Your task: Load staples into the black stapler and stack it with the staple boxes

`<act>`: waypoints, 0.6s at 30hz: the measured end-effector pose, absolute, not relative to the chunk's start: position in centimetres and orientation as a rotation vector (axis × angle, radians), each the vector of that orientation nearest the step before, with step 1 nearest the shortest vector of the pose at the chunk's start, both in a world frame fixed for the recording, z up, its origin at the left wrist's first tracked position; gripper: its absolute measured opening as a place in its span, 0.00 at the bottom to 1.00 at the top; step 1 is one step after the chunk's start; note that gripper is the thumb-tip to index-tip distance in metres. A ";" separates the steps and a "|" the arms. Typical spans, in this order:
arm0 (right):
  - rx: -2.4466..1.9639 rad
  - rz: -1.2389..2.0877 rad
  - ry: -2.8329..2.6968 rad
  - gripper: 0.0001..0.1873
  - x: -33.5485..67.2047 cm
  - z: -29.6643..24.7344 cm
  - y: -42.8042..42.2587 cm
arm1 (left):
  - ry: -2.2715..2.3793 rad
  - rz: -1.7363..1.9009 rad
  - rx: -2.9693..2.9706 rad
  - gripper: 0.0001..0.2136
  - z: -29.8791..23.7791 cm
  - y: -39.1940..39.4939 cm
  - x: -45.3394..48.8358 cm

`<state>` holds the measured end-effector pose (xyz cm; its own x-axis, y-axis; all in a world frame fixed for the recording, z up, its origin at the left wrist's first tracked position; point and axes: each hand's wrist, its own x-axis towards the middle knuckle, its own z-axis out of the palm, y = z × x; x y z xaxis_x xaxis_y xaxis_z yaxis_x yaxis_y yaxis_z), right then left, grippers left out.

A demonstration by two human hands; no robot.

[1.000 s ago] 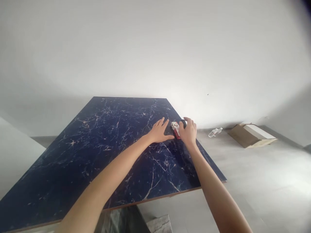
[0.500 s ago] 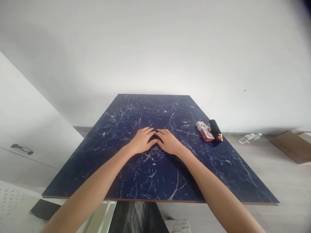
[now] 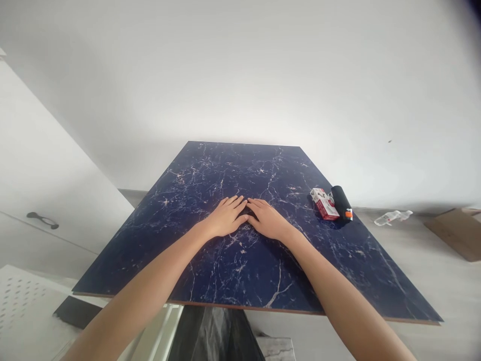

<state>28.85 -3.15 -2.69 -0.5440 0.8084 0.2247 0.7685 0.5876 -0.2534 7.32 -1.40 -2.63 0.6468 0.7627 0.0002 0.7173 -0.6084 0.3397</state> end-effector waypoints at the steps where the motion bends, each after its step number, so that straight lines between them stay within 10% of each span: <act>1: -1.280 0.194 -2.499 0.28 28.9 -2.7 -3.1 | 1.178 0.220 2.563 0.33 -2.7 -1.3 7.3; 18: -1.466 0.552 -1.922 0.17 29.7 -0.2 -2.9 | 1.179 0.834 2.372 0.17 -1.5 -1.2 7.8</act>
